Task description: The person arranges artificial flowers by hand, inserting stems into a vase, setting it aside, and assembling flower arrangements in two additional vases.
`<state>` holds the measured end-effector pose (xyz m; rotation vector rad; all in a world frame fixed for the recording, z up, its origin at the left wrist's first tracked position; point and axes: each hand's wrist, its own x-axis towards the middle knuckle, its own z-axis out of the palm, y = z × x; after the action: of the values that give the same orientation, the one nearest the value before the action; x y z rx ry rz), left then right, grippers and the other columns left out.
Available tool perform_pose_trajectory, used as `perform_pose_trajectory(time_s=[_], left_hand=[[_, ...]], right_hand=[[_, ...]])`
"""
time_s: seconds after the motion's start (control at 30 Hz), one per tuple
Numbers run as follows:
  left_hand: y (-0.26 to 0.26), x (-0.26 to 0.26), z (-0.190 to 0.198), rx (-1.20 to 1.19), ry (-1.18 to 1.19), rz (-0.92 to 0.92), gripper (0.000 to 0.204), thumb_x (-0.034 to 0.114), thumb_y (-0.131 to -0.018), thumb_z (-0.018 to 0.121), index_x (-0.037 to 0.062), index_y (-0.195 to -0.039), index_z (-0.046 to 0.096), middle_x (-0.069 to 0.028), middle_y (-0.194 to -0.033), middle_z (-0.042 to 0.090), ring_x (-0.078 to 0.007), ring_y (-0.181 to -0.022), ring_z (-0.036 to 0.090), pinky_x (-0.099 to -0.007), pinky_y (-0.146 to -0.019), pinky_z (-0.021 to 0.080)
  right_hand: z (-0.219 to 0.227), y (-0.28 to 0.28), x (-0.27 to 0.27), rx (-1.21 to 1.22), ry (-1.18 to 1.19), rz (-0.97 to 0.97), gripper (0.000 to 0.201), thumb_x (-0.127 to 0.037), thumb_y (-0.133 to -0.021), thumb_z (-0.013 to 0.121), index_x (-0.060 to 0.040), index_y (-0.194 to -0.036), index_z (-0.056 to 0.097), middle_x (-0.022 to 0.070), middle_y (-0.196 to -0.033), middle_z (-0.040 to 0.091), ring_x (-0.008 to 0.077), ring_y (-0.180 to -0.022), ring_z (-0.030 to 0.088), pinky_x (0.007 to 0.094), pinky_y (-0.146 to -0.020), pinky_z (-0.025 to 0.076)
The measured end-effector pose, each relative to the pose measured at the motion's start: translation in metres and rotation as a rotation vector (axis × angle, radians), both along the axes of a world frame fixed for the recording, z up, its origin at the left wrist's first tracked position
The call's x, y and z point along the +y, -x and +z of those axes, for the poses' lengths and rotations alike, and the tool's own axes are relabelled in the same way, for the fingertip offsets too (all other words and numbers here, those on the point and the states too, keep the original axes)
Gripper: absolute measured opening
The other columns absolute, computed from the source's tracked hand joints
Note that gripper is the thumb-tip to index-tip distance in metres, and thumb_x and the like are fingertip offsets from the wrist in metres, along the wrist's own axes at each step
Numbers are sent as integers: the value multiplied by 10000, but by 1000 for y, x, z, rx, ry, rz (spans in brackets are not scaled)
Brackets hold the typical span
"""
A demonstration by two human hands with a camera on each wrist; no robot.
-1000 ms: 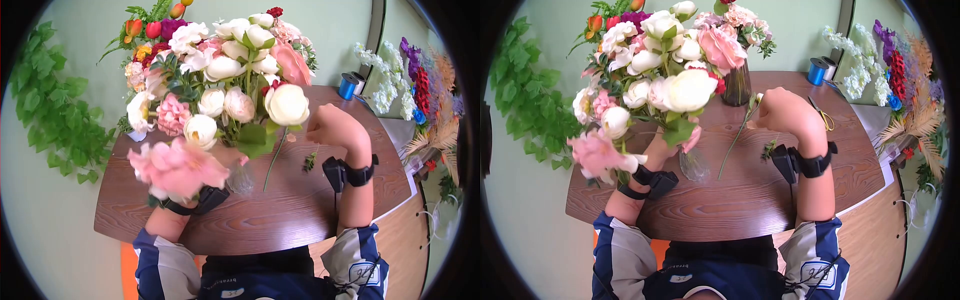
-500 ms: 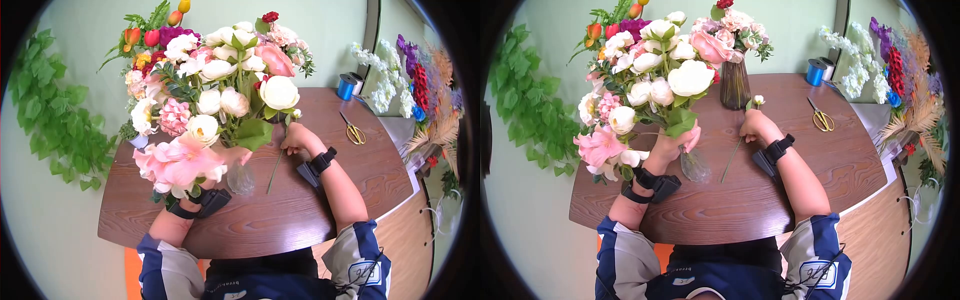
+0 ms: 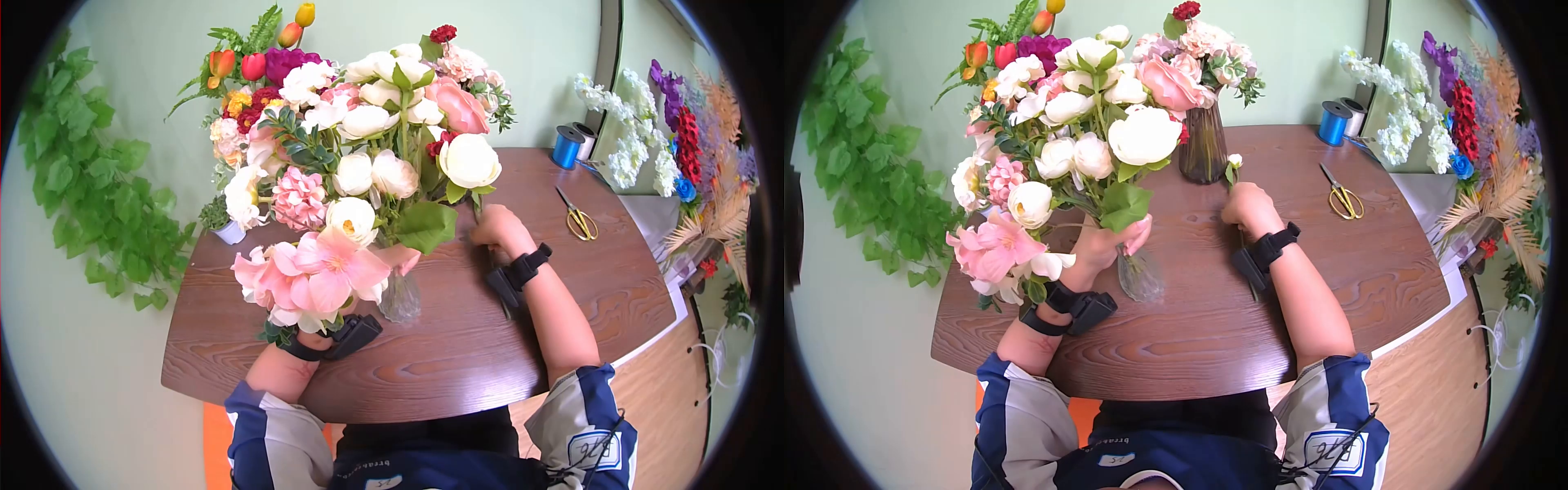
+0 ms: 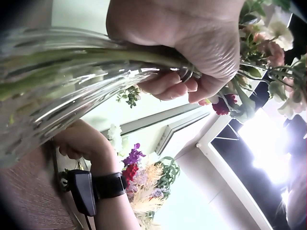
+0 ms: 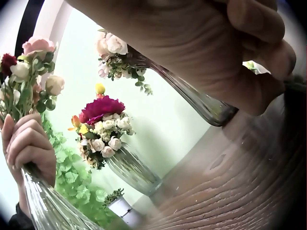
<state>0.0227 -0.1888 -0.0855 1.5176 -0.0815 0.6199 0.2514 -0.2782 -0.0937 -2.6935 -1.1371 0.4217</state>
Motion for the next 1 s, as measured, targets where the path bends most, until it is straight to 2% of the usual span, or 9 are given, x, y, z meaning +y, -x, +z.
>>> perform_pose_trajectory(time_s=[0.17,0.37,0.5,0.57,0.63,0.7,0.77,0.93,1.0], left_hand=[[-1,2,0,-1,-6,-37,124,95,-842,594,36,-810,489,-14,-590,452,-87,-454,427,-211,-409,282],[-2,3,4,35,-19,-213,308,211,-853,620,90,-672,401,13,-541,380,-101,-419,392,-207,-396,290],[-2,18,-23,41,-5,-293,389,376,-841,649,89,-719,417,13,-587,414,-91,-439,389,-198,-403,298],[34,16,-33,20,21,-269,393,387,-838,647,89,-722,418,13,-594,416,-90,-443,390,-197,-405,299],[65,0,-50,-2,47,-251,398,397,-836,646,90,-726,419,13,-600,418,-88,-447,391,-197,-406,299],[79,-6,-56,-23,71,-235,403,407,-834,645,90,-729,420,14,-606,419,-87,-452,391,-196,-407,299],[86,2,-49,-41,95,-217,408,417,-831,644,90,-732,421,14,-613,421,-86,-456,392,-196,-408,299],[41,-7,-32,-74,150,-175,422,443,-826,641,92,-741,424,14,-628,425,-83,-466,394,-195,-411,300],[23,-14,-29,-85,169,-163,428,454,-823,640,92,-744,425,14,-635,426,-81,-470,394,-194,-412,300]], right_hand=[[15,-29,-3,294,-427,-69,233,-120,-672,528,92,-600,592,151,-536,583,222,-446,583,328,-447,477],[111,27,-61,75,-727,-32,249,-148,-696,523,89,-651,582,167,-540,577,212,-478,577,330,-484,467],[133,49,-106,-124,-1042,110,150,-78,-751,491,44,-716,570,49,-527,489,122,-473,474,259,-439,363],[147,73,-132,75,-1269,181,115,-87,-817,501,-1,-767,560,5,-551,454,75,-472,440,212,-416,305],[151,96,-141,106,-1594,189,126,-115,-882,475,-7,-849,531,18,-595,478,62,-471,419,183,-413,293],[151,98,-148,174,-1772,484,155,-126,-908,446,23,-904,489,67,-621,486,75,-460,404,185,-408,294],[146,95,-151,117,-1776,769,138,-116,-907,432,16,-933,460,88,-665,501,81,-470,392,196,-416,305],[133,113,-128,125,-1586,735,143,-117,-907,481,20,-949,477,94,-689,506,90,-502,414,189,-435,308],[139,110,-121,86,-1445,815,106,57,-822,493,31,-913,539,83,-734,593,135,-582,585,231,-521,445]])
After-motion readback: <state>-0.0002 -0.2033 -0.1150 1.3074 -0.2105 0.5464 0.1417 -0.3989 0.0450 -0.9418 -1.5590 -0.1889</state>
